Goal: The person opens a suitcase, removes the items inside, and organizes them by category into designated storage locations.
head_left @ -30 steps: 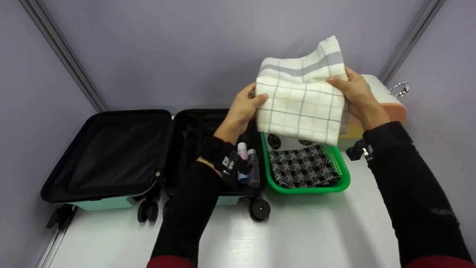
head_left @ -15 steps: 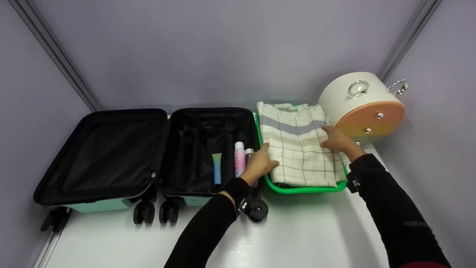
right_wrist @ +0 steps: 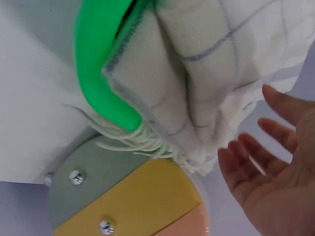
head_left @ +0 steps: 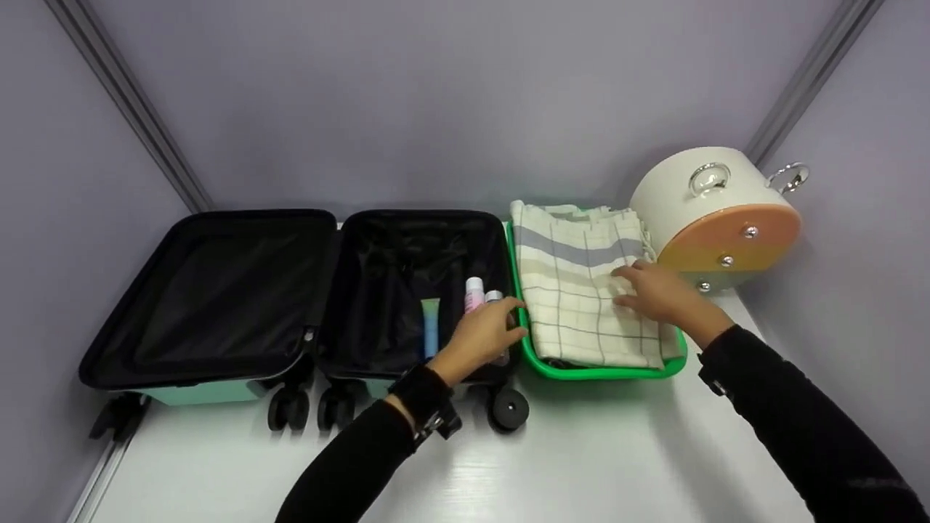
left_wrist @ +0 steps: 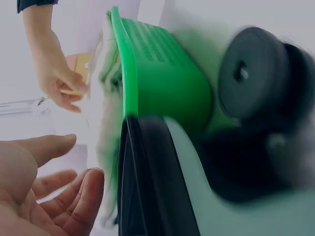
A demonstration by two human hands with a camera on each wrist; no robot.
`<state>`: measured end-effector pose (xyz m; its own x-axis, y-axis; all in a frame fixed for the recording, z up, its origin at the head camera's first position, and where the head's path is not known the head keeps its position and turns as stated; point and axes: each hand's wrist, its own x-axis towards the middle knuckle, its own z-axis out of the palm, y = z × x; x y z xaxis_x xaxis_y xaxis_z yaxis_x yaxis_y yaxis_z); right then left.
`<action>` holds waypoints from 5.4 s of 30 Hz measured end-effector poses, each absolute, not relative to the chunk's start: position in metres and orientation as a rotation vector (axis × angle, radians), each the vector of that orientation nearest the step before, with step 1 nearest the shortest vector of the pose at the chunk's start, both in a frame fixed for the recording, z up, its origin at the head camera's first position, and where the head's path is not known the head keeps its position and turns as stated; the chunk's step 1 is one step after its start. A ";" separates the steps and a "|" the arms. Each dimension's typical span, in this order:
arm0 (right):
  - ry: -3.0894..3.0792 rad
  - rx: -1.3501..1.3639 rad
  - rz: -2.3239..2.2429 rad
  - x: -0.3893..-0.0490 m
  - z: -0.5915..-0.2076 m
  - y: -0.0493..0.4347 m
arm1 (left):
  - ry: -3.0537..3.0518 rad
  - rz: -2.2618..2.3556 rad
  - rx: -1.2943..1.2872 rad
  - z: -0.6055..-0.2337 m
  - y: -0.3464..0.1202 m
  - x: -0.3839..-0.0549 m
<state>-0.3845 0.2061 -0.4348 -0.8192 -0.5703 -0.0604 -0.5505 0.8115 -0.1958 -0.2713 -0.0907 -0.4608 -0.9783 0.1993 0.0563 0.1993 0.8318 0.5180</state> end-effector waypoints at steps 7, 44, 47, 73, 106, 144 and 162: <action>2.617 -1.308 -0.238 -0.344 -0.436 0.195 | 3.057 0.685 0.601 -0.465 -0.156 -0.238; 2.747 -1.636 0.047 -0.357 -0.462 0.169 | 3.436 0.668 0.537 -0.500 -0.240 -0.159; 2.773 -1.508 -0.016 -0.367 -0.444 0.171 | 3.450 0.667 0.558 -0.501 -0.241 -0.161; 3.214 -0.671 -0.320 -0.490 -0.314 0.291 | 3.476 0.735 0.554 -0.506 -0.235 -0.164; 2.840 -0.816 0.041 -0.466 -0.286 0.306 | 3.445 0.743 0.437 -0.501 -0.238 -0.169; 2.391 -0.791 -0.164 -0.404 -0.264 0.259 | 3.406 0.776 0.331 -0.498 -0.240 -0.191; 2.365 -0.987 -0.364 -0.381 -0.265 0.263 | 3.439 0.770 0.356 -0.500 -0.240 -0.188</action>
